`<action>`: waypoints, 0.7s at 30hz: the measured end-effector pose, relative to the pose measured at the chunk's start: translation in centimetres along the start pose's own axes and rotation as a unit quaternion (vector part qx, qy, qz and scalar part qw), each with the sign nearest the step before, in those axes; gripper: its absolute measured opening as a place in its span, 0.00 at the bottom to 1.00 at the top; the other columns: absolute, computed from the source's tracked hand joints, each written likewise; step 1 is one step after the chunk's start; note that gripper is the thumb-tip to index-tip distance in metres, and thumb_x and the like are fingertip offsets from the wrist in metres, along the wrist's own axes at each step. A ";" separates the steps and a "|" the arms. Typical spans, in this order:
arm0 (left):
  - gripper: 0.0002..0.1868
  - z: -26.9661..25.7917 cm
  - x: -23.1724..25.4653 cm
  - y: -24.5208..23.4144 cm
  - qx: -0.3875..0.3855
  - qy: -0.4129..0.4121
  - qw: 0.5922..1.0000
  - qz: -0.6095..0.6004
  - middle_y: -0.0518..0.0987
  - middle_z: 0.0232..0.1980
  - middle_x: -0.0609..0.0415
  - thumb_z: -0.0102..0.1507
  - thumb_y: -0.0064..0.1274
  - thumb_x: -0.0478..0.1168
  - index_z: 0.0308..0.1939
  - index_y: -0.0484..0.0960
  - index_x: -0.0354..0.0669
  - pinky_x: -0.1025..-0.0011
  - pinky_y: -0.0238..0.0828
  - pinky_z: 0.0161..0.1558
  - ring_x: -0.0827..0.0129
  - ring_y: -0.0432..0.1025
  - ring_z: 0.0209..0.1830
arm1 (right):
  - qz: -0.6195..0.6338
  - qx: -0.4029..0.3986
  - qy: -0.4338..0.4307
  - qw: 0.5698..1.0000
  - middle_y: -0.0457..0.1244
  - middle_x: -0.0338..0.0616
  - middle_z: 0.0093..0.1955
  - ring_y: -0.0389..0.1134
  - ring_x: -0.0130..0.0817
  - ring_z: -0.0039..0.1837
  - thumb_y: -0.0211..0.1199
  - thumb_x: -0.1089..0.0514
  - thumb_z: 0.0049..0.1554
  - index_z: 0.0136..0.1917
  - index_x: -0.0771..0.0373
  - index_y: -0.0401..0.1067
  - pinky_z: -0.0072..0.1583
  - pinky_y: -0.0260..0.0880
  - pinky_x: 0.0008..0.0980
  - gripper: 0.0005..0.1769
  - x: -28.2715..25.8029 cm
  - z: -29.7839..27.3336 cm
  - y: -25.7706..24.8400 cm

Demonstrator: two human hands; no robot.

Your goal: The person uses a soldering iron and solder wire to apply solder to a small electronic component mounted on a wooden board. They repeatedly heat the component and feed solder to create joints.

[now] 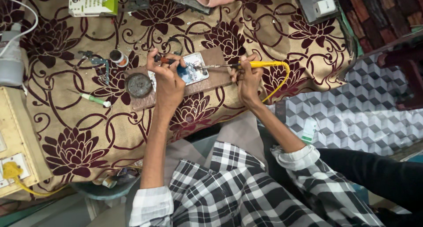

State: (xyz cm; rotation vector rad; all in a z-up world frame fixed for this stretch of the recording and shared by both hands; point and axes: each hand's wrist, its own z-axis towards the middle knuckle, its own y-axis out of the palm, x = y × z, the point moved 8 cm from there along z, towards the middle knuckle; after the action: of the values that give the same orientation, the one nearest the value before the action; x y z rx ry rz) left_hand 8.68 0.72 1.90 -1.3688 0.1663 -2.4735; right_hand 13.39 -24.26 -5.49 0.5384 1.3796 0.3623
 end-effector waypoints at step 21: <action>0.35 -0.1 0.1 -0.2 0.006 0.001 1.000 0.007 0.70 0.51 0.44 0.70 0.26 0.17 0.74 0.35 0.47 0.70 0.79 0.58 0.63 0.73 0.50 | -0.016 -0.035 -0.018 0.999 0.60 0.42 0.33 0.67 0.31 0.32 0.60 0.54 0.68 0.45 0.61 0.58 0.32 0.68 0.27 0.15 -0.1 0.0 0.5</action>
State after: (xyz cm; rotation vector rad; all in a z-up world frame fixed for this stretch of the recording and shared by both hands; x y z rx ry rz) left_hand 8.52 0.84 1.99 -1.3561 0.1620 -2.4602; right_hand 13.40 -23.89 -5.12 0.4627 1.3350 0.3730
